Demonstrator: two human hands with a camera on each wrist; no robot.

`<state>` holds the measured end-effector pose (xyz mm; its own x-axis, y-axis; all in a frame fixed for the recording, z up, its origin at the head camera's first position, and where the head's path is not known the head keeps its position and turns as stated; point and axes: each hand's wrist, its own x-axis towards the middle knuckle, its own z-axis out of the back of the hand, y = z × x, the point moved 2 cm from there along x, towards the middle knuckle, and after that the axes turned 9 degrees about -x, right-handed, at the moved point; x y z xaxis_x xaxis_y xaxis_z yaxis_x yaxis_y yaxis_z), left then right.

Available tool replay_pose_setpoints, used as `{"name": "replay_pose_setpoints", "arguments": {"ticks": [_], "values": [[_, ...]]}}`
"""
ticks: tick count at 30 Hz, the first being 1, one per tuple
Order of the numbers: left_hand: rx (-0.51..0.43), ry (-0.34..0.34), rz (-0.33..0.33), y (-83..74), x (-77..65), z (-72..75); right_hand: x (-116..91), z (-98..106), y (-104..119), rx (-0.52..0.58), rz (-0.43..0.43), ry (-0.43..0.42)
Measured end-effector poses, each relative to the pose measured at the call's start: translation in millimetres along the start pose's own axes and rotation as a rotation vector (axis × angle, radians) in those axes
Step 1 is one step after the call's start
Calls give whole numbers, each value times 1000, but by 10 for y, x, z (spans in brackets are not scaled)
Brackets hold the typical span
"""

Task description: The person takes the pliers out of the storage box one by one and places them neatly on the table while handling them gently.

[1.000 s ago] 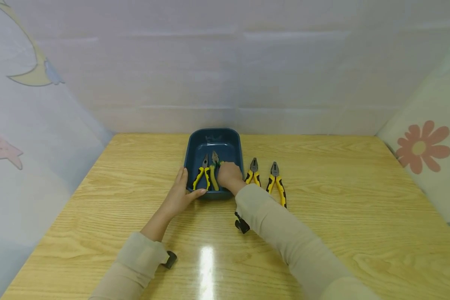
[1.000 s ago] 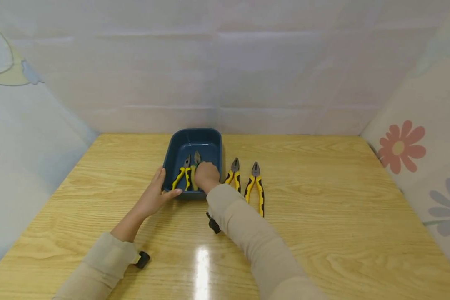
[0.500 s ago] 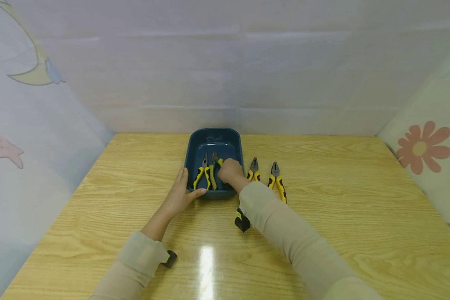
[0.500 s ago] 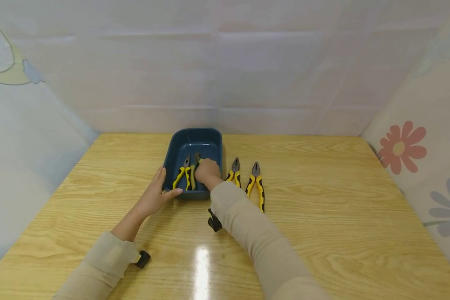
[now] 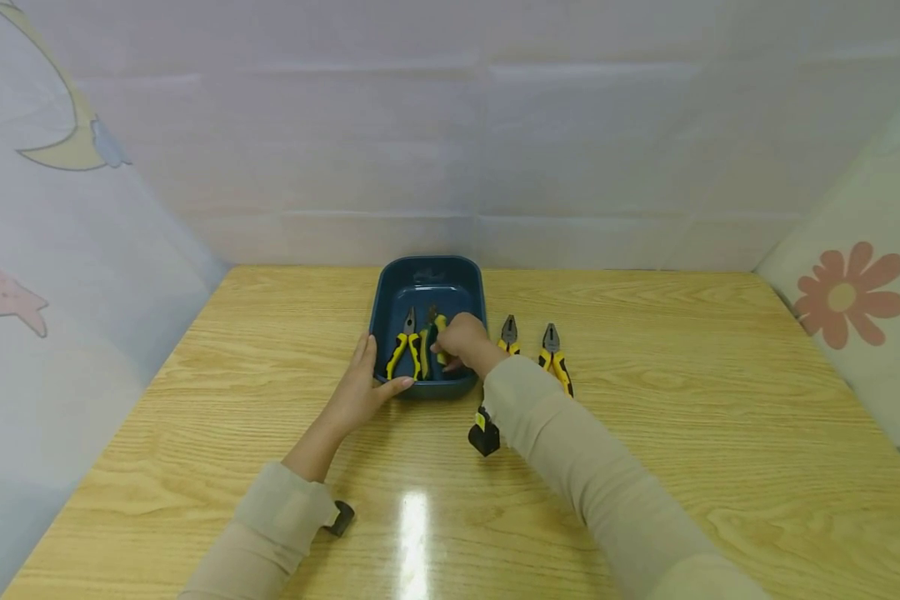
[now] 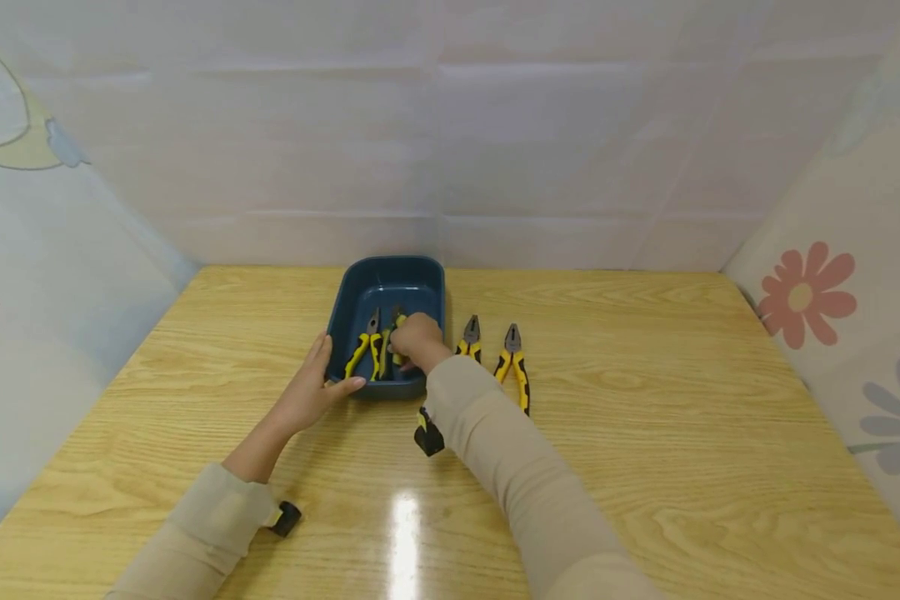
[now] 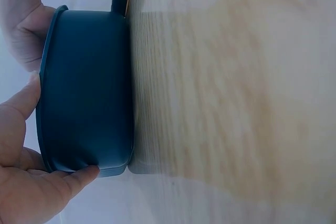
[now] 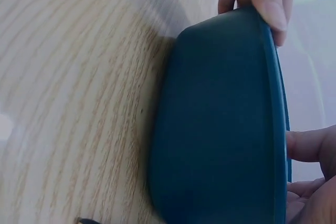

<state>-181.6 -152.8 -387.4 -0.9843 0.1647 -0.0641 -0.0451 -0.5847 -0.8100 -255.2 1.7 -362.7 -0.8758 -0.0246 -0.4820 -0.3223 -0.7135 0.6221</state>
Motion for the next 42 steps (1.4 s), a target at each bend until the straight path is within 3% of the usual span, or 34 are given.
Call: {"name": "replay_pose_setpoints", "arguments": {"ticks": [16, 27, 36, 42], "values": [[2, -10, 8, 11, -15, -11, -67, 16, -66, 114, 46, -8], [15, -11, -4, -28, -1, -12, -74, 78, -151, 107, 101, -38], [8, -16, -3, -41, 3, -5, -100, 160, -226, 262, 158, -30], [3, -16, 4, -18, 5, -6, -131, 188, -255, 308, 167, -18]]}}
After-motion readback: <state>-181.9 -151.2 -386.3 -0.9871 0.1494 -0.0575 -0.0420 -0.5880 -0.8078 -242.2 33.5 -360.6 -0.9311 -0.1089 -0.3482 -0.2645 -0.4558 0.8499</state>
